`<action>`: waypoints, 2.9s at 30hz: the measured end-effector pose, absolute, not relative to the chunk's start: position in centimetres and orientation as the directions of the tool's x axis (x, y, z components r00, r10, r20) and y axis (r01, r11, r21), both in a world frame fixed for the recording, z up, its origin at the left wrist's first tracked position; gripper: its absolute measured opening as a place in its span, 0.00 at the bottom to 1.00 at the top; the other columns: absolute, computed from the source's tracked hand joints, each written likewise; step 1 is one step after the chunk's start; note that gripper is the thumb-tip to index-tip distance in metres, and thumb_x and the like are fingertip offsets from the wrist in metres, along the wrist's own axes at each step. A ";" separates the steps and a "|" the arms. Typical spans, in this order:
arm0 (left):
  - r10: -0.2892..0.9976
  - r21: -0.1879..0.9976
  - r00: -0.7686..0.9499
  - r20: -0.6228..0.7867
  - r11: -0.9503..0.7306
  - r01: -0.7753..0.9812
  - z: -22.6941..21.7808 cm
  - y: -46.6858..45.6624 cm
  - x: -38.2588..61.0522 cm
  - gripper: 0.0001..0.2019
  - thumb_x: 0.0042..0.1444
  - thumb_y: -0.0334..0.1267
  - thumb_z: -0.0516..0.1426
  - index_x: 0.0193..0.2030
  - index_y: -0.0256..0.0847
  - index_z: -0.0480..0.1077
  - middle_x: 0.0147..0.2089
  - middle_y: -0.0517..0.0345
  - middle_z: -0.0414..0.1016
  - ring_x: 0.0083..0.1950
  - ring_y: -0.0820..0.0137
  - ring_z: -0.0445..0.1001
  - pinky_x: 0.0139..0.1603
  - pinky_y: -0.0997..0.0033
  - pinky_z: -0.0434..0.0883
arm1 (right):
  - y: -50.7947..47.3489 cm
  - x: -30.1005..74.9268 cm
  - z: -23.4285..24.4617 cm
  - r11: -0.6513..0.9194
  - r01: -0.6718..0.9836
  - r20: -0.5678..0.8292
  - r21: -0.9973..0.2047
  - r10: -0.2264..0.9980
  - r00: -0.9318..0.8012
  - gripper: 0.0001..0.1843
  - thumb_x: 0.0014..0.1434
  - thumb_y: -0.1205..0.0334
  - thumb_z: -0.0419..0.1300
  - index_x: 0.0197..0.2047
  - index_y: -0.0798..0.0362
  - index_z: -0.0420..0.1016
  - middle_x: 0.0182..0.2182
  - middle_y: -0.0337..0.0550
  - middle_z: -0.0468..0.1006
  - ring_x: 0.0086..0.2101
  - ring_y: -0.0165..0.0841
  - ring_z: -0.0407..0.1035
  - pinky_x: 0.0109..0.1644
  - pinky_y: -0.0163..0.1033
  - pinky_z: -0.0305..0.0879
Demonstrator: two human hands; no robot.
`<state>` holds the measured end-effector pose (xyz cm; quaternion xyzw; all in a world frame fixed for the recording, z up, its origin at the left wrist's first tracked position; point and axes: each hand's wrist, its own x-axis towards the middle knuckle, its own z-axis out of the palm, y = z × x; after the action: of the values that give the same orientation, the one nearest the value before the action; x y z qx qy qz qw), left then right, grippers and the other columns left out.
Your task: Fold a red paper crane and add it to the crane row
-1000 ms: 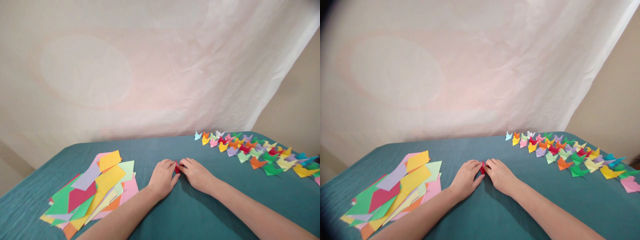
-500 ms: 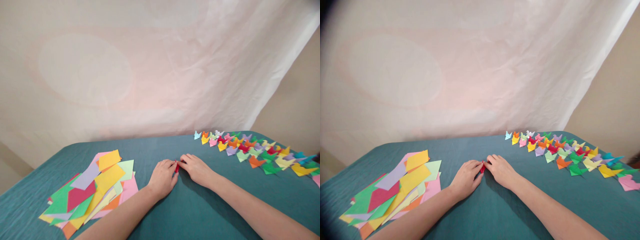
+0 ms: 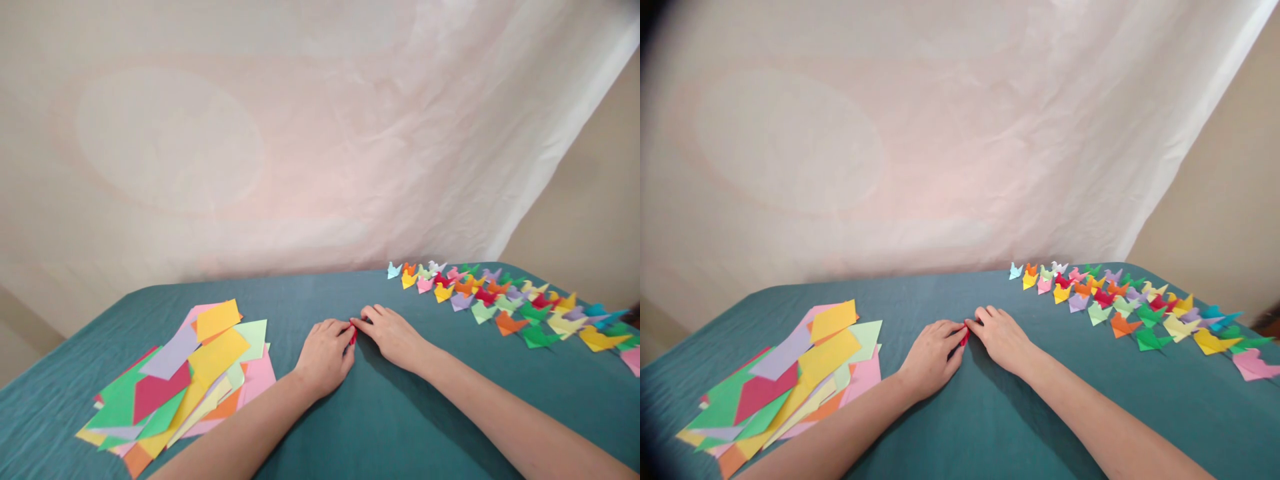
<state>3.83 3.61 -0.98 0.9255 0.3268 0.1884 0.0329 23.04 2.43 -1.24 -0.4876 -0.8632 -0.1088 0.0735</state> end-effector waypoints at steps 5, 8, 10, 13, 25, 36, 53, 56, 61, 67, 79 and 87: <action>0.622 0.184 0.713 0.324 -0.781 0.598 -1.0 3.6 3.9 0.15 0.61 0.35 0.48 0.52 0.41 0.67 0.51 0.54 0.70 0.52 0.63 0.66 0.53 0.61 0.64 | 2.3 23.0 -1.3 0.484 0.868 0.246 0.107 0.833 -0.495 0.19 0.62 0.71 0.47 0.54 0.51 0.66 0.41 0.47 0.66 0.40 0.37 0.60 0.41 0.41 0.59; 0.621 0.179 0.714 0.323 -0.781 0.599 -1.0 3.6 3.9 0.15 0.61 0.35 0.48 0.52 0.42 0.67 0.51 0.54 0.70 0.52 0.63 0.66 0.53 0.61 0.64 | 2.3 23.1 -1.4 0.477 0.872 0.250 0.110 0.836 -0.488 0.18 0.62 0.71 0.48 0.54 0.51 0.66 0.41 0.47 0.67 0.40 0.37 0.60 0.41 0.41 0.59; 0.623 0.174 0.713 0.322 -0.779 0.602 -1.0 3.6 3.9 0.15 0.61 0.35 0.48 0.53 0.42 0.67 0.51 0.54 0.70 0.52 0.63 0.65 0.53 0.61 0.64 | 2.3 23.1 -1.5 0.478 0.871 0.252 0.109 0.835 -0.490 0.18 0.62 0.70 0.48 0.54 0.51 0.66 0.41 0.47 0.67 0.40 0.37 0.60 0.42 0.41 0.58; 0.622 0.163 0.715 0.319 -0.779 0.605 -1.0 3.6 3.9 0.14 0.61 0.35 0.48 0.52 0.42 0.67 0.51 0.54 0.69 0.52 0.63 0.65 0.53 0.61 0.64 | 2.3 23.2 -1.7 0.473 0.875 0.270 0.099 0.834 -0.481 0.19 0.62 0.70 0.49 0.55 0.52 0.66 0.41 0.48 0.68 0.40 0.37 0.60 0.43 0.41 0.58; 0.595 0.066 0.759 0.265 -0.796 0.602 -0.6 3.6 3.8 0.16 0.63 0.39 0.46 0.54 0.40 0.64 0.53 0.52 0.68 0.53 0.63 0.64 0.54 0.61 0.63 | 2.3 23.5 -2.1 0.506 0.860 0.295 0.070 0.813 -0.502 0.22 0.61 0.71 0.48 0.58 0.51 0.63 0.42 0.48 0.68 0.41 0.37 0.60 0.43 0.41 0.58; 0.603 0.024 0.755 0.258 -0.785 0.619 -0.4 3.4 3.6 0.14 0.62 0.44 0.48 0.49 0.40 0.66 0.50 0.50 0.66 0.53 0.62 0.62 0.54 0.59 0.61 | 2.2 23.1 -1.9 0.539 0.836 0.270 0.104 0.793 -0.546 0.22 0.61 0.70 0.50 0.58 0.49 0.62 0.44 0.46 0.68 0.41 0.38 0.60 0.43 0.42 0.60; 0.556 0.005 0.795 0.244 -0.820 0.572 -0.2 3.5 3.5 0.17 0.62 0.45 0.48 0.52 0.39 0.65 0.52 0.52 0.66 0.55 0.61 0.60 0.57 0.59 0.60 | 2.0 22.7 -1.3 0.521 0.848 0.248 0.101 0.812 -0.529 0.19 0.62 0.70 0.50 0.55 0.50 0.65 0.43 0.47 0.68 0.41 0.37 0.61 0.43 0.41 0.60; 0.552 0.007 0.798 0.243 -0.824 0.567 -0.2 3.5 3.4 0.17 0.62 0.45 0.48 0.53 0.40 0.64 0.52 0.52 0.66 0.56 0.61 0.60 0.57 0.59 0.59 | 2.0 22.7 -1.3 0.521 0.848 0.246 0.100 0.813 -0.528 0.19 0.62 0.70 0.50 0.55 0.51 0.66 0.43 0.47 0.69 0.41 0.37 0.61 0.43 0.41 0.61; 0.548 0.015 0.801 0.242 -0.828 0.561 -0.2 3.5 3.3 0.18 0.62 0.46 0.48 0.54 0.40 0.63 0.52 0.52 0.66 0.57 0.61 0.59 0.58 0.58 0.59 | 2.0 22.7 -1.3 0.524 0.847 0.254 0.093 0.810 -0.529 0.19 0.62 0.71 0.49 0.55 0.51 0.67 0.43 0.47 0.69 0.41 0.37 0.61 0.43 0.41 0.60; 0.540 0.012 0.807 0.238 -0.833 0.553 -0.3 3.6 3.3 0.18 0.62 0.46 0.48 0.54 0.41 0.63 0.53 0.51 0.66 0.57 0.61 0.59 0.58 0.58 0.58 | 1.9 22.8 -1.4 0.521 0.849 0.248 0.090 0.814 -0.525 0.20 0.62 0.70 0.49 0.56 0.50 0.66 0.43 0.47 0.68 0.41 0.37 0.61 0.43 0.41 0.60; 0.515 0.025 0.828 0.222 -0.852 0.523 0.1 3.8 3.0 0.17 0.62 0.45 0.48 0.54 0.43 0.65 0.53 0.51 0.66 0.57 0.61 0.61 0.58 0.57 0.59 | 1.9 22.4 -1.1 0.503 0.855 0.253 0.124 0.818 -0.517 0.18 0.63 0.69 0.49 0.55 0.50 0.66 0.43 0.47 0.69 0.41 0.37 0.61 0.41 0.41 0.59; 0.509 0.044 0.832 0.221 -0.857 0.513 0.2 3.8 3.0 0.17 0.62 0.46 0.49 0.53 0.43 0.65 0.52 0.51 0.67 0.56 0.61 0.62 0.57 0.57 0.60 | 1.5 21.5 -0.7 0.440 0.884 0.242 0.155 0.851 -0.466 0.14 0.64 0.67 0.49 0.51 0.52 0.68 0.41 0.47 0.69 0.41 0.37 0.62 0.40 0.41 0.59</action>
<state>3.00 3.76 0.23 0.9570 0.2671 0.1132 -0.0087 21.55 1.48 -0.75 -0.5128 -0.8461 -0.1303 0.0640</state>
